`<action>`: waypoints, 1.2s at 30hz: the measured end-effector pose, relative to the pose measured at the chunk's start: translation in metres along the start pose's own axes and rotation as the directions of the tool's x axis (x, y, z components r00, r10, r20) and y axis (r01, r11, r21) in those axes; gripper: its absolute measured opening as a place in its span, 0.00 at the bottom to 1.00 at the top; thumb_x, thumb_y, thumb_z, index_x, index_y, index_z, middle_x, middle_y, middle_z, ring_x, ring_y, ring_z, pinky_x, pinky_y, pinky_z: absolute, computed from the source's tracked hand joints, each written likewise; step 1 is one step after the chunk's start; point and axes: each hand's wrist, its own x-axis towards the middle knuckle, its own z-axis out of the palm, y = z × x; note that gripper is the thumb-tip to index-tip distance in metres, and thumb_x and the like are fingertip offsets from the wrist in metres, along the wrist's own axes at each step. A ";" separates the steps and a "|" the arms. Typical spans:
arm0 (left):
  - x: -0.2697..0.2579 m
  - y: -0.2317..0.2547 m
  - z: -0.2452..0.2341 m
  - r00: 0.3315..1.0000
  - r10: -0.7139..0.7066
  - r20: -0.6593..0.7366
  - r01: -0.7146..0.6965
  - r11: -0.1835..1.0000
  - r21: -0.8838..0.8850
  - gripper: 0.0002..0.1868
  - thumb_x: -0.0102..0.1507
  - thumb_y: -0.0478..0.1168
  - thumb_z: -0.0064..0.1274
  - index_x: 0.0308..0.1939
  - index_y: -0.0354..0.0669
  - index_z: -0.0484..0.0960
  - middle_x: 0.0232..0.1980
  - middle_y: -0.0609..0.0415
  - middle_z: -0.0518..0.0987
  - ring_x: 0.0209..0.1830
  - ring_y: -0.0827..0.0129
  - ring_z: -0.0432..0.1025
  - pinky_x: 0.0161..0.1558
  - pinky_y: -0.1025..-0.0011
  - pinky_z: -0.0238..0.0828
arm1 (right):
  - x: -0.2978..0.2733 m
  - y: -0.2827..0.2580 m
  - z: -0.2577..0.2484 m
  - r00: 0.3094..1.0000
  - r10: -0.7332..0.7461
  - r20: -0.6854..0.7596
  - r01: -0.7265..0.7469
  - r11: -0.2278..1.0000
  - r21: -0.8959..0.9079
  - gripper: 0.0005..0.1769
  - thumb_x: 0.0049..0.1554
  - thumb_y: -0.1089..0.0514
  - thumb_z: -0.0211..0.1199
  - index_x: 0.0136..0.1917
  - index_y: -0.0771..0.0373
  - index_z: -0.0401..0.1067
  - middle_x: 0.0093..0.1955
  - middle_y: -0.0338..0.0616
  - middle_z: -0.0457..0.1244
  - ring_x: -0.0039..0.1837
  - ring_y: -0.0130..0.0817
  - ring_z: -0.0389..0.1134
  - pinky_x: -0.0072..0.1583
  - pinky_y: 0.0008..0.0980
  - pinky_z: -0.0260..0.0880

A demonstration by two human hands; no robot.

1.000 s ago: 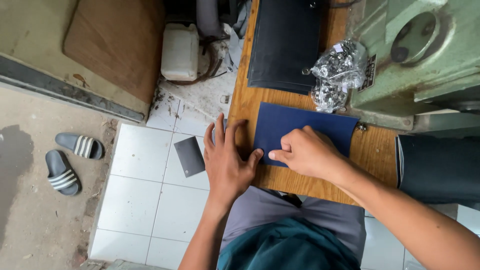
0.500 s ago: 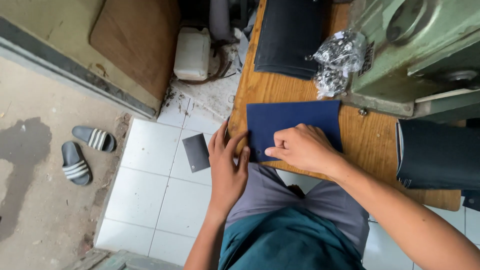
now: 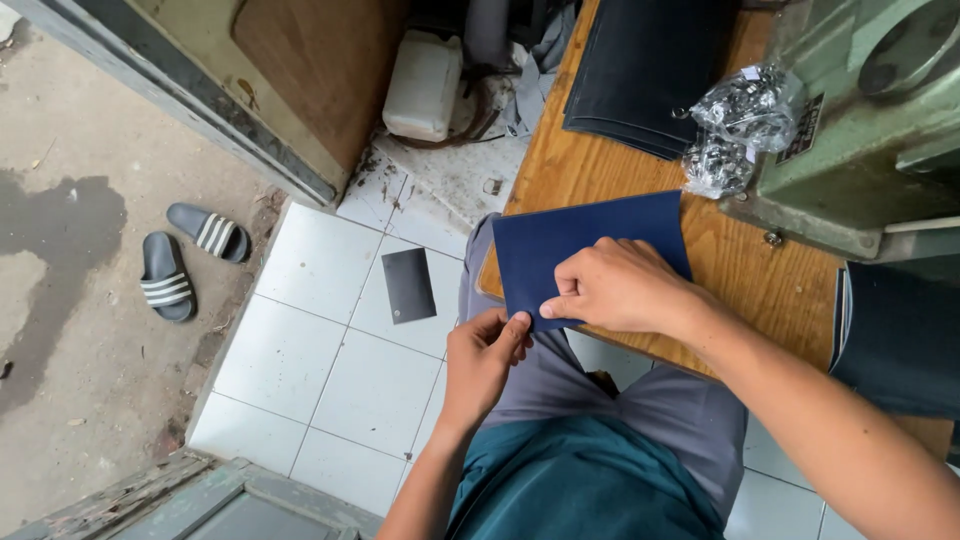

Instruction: The person attaches snap fasteners to leather pieces at a workbench. They pick up a leather piece, place a snap component through a hole, align it under a green hand-press machine, pull the press lever to set the fastener, then set the piece aside and repeat on additional black, green, and blue leather pieces.

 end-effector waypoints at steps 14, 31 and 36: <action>-0.002 0.018 0.010 0.992 0.102 -0.068 -0.099 0.993 0.057 0.24 0.68 0.45 0.57 0.17 0.40 0.81 0.14 0.48 0.76 0.16 0.72 0.66 0.22 0.75 0.62 | 0.013 0.006 -0.016 0.997 -0.023 0.078 0.029 0.996 -0.079 0.20 0.51 0.38 0.70 0.27 0.50 0.71 0.27 0.38 0.69 0.44 0.47 0.74 0.49 0.43 0.69; -0.010 -0.016 0.044 0.973 0.089 -0.214 -0.146 0.952 -0.269 0.12 0.68 0.38 0.53 0.34 0.31 0.82 0.28 0.58 0.76 0.27 0.79 0.64 0.32 0.80 0.62 | 0.005 0.004 -0.005 0.999 -0.011 -0.046 0.007 0.995 -0.098 0.24 0.53 0.38 0.70 0.28 0.57 0.73 0.27 0.42 0.69 0.33 0.49 0.70 0.45 0.45 0.69; -0.006 -0.024 0.044 0.949 0.099 -0.300 -0.178 0.952 -0.248 0.16 0.68 0.38 0.57 0.25 0.39 0.81 0.19 0.57 0.74 0.26 0.77 0.63 0.29 0.75 0.62 | 0.004 0.008 -0.006 0.999 0.038 0.002 -0.038 0.994 -0.100 0.21 0.51 0.36 0.68 0.29 0.51 0.71 0.30 0.39 0.70 0.46 0.51 0.75 0.51 0.44 0.71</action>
